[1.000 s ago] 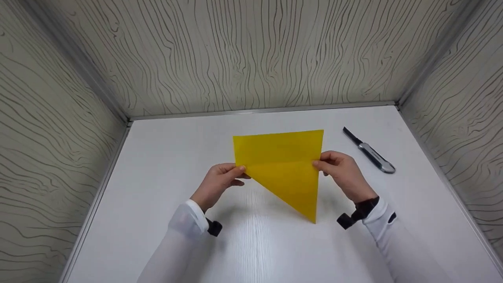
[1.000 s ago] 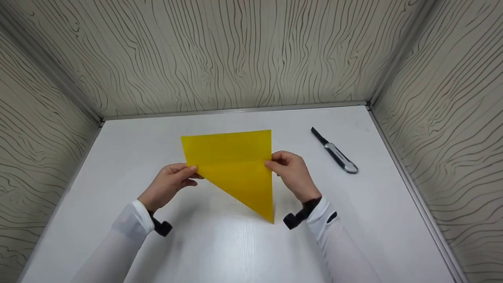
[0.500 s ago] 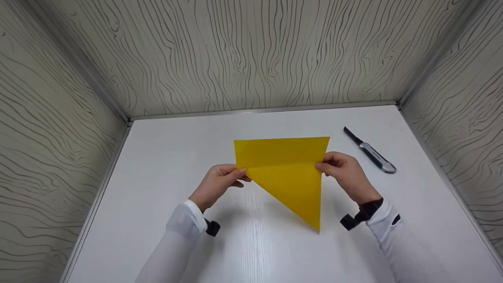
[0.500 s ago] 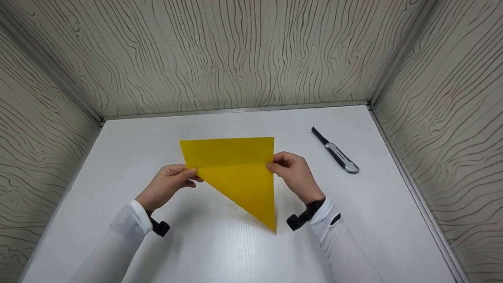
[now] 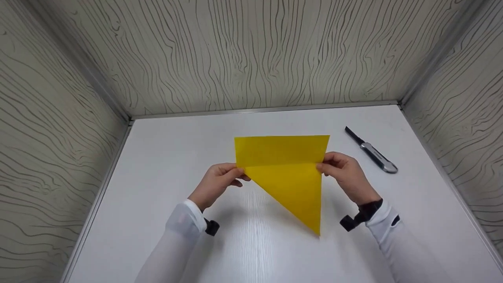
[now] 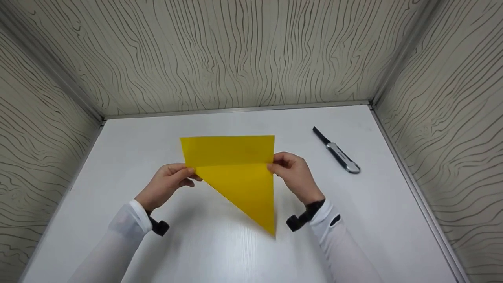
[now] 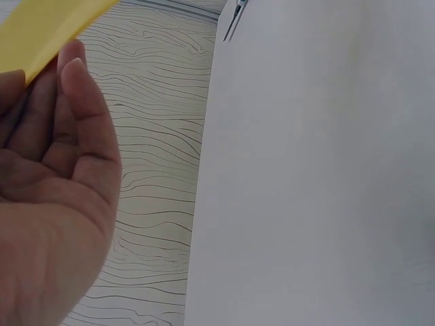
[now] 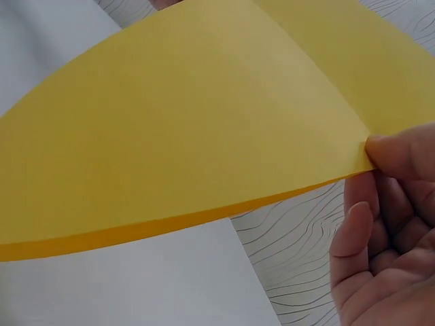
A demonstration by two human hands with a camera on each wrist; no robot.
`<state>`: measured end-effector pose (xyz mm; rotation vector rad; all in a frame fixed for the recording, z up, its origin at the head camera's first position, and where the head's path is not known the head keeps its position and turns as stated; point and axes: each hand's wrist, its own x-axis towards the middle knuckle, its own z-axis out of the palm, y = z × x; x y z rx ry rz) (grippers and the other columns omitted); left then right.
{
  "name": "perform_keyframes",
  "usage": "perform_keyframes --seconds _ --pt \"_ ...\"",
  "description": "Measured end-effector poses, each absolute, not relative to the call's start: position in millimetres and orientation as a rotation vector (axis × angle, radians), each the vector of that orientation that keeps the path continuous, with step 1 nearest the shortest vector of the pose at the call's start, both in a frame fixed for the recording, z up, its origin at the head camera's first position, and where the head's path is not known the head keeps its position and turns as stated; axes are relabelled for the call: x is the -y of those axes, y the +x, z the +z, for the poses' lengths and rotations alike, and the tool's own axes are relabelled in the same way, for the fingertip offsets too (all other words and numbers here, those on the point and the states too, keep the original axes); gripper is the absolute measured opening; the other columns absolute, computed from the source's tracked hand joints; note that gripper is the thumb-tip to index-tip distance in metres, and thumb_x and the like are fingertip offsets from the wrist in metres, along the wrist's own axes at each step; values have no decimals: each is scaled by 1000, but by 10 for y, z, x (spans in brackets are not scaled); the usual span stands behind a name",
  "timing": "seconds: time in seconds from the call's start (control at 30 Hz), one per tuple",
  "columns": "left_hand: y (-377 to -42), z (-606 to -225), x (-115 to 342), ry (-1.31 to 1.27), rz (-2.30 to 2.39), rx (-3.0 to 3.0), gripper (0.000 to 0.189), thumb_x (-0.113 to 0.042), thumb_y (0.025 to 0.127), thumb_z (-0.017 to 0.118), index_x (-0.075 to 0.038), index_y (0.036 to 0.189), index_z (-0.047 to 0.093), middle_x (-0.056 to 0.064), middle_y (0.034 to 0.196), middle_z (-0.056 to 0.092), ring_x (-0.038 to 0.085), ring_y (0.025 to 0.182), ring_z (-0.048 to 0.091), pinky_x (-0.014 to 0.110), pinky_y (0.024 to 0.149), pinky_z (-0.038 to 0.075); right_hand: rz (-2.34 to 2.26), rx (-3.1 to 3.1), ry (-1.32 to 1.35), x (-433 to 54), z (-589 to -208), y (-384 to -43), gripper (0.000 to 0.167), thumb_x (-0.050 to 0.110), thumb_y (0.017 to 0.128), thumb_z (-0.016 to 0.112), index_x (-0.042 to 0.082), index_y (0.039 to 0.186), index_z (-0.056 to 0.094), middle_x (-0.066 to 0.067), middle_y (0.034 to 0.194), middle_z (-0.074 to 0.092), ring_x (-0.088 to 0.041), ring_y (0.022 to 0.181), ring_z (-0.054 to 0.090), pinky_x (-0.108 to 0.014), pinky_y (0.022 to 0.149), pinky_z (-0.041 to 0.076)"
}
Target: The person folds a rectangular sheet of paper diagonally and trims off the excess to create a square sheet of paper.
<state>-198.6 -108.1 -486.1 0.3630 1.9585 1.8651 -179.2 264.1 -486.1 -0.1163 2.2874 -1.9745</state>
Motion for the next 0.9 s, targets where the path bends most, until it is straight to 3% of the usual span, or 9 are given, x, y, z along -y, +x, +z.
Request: perform_keyframes --seconds 0.13,0.33,0.7,0.9 --pt "-1984 -4873 1061 364 1886 -1992 29 -36 102 65 -14 117 78 12 110 74 36 107 66 39 91 57 -2005 -2283 -132 -2633 -4867 -1784 36 26 97 73 -2 119 67 -15 109 67 -29 94 59 -29 84 53" --pt "-1980 -4881 1022 345 1903 -2065 27 -38 101 66 -18 115 80 10 105 75 33 101 66 38 89 57 -2048 -2260 -146 -2626 -4879 -1776 35 24 98 73 1 123 68 -16 112 67 -29 93 58 -30 82 52" --pt "-1967 -4885 1003 321 1914 -2087 23 -23 103 60 -17 114 80 10 102 75 41 103 65 37 87 57 -2087 -2256 -142 -2617 -4928 -1769 28 16 98 72 0 120 70 -14 110 71 -27 91 60 -33 80 52" --pt "-1956 -4892 1012 312 1910 -2135 23 -25 104 60 -20 114 80 8 103 76 32 98 67 36 86 55 -2085 -2270 -171 -2596 -4933 -1765 26 18 99 71 -3 114 70 -14 109 69 -27 92 61 -33 83 53"
